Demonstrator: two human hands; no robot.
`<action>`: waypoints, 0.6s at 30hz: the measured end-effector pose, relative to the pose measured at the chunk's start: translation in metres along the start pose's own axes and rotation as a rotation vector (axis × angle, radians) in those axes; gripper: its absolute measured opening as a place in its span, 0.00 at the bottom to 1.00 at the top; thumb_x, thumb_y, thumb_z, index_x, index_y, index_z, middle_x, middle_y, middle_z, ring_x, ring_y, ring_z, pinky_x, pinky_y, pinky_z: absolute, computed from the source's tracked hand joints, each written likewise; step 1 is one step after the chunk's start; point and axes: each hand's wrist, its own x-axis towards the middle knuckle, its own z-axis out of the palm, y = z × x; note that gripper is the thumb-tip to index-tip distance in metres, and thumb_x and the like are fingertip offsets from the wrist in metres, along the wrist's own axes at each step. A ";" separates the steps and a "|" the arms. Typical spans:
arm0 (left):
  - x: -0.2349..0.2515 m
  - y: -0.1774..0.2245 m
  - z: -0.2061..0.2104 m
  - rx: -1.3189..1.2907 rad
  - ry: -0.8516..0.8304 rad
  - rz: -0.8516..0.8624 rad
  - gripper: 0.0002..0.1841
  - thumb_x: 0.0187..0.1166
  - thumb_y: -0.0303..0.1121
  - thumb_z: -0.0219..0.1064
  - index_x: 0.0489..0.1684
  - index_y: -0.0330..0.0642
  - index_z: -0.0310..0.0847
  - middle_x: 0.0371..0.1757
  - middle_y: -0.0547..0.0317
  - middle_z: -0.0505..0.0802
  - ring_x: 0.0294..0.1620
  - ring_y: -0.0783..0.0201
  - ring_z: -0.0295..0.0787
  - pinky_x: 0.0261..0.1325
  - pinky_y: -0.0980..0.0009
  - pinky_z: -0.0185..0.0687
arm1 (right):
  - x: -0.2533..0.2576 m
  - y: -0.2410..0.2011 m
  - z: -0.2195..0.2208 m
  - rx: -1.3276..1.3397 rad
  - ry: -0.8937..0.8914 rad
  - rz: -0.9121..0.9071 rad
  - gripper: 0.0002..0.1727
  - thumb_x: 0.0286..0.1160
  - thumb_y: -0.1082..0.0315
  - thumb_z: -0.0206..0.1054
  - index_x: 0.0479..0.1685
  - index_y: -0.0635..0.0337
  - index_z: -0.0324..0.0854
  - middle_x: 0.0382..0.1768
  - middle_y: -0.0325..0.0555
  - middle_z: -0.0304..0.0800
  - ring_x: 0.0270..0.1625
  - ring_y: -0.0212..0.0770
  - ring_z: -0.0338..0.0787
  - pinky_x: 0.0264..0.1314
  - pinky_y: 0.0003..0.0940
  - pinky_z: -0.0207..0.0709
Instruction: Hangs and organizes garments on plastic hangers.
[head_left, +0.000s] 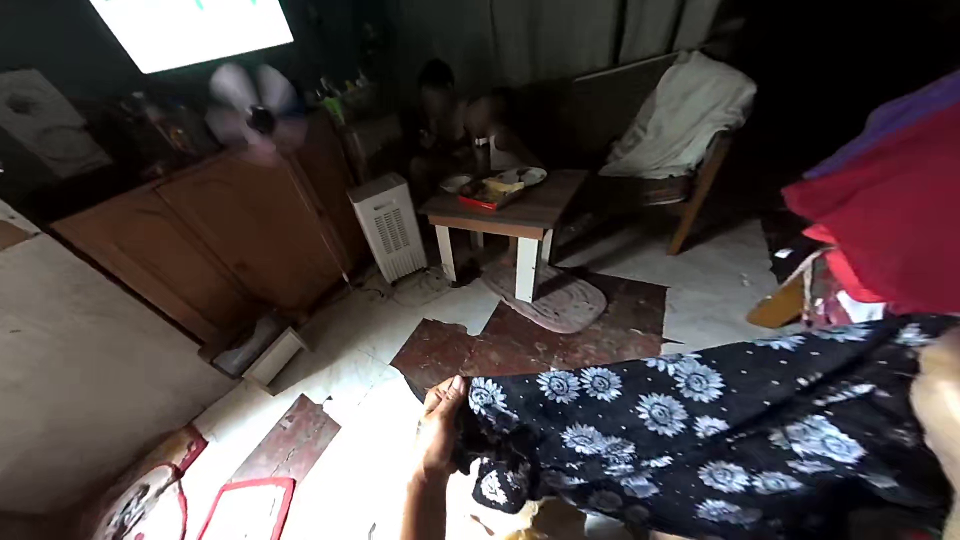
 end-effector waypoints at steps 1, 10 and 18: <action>0.005 0.001 0.008 -0.009 0.004 -0.015 0.23 0.91 0.36 0.44 0.31 0.47 0.87 0.26 0.63 0.94 0.28 0.73 0.91 0.35 0.73 0.89 | -0.003 -0.008 0.003 -0.035 -0.017 0.011 0.21 0.88 0.66 0.53 0.60 0.81 0.78 0.54 0.78 0.84 0.59 0.63 0.86 0.67 0.54 0.75; 0.051 0.011 0.107 0.058 0.042 -0.266 0.17 0.95 0.32 0.45 0.37 0.39 0.78 0.24 0.64 0.85 0.24 0.74 0.83 0.31 0.77 0.82 | -0.161 -0.166 0.085 0.181 -0.177 -0.318 0.23 0.67 0.51 0.66 0.47 0.64 0.83 0.40 0.52 0.89 0.42 0.40 0.90 0.45 0.32 0.85; 0.073 0.037 0.069 0.075 0.120 0.034 0.06 0.89 0.26 0.54 0.49 0.36 0.77 0.30 0.63 0.86 0.28 0.73 0.84 0.35 0.76 0.84 | -0.095 -0.133 0.077 0.337 -0.673 -0.104 0.14 0.73 0.67 0.66 0.42 0.72 0.88 0.35 0.56 0.92 0.38 0.41 0.90 0.47 0.43 0.84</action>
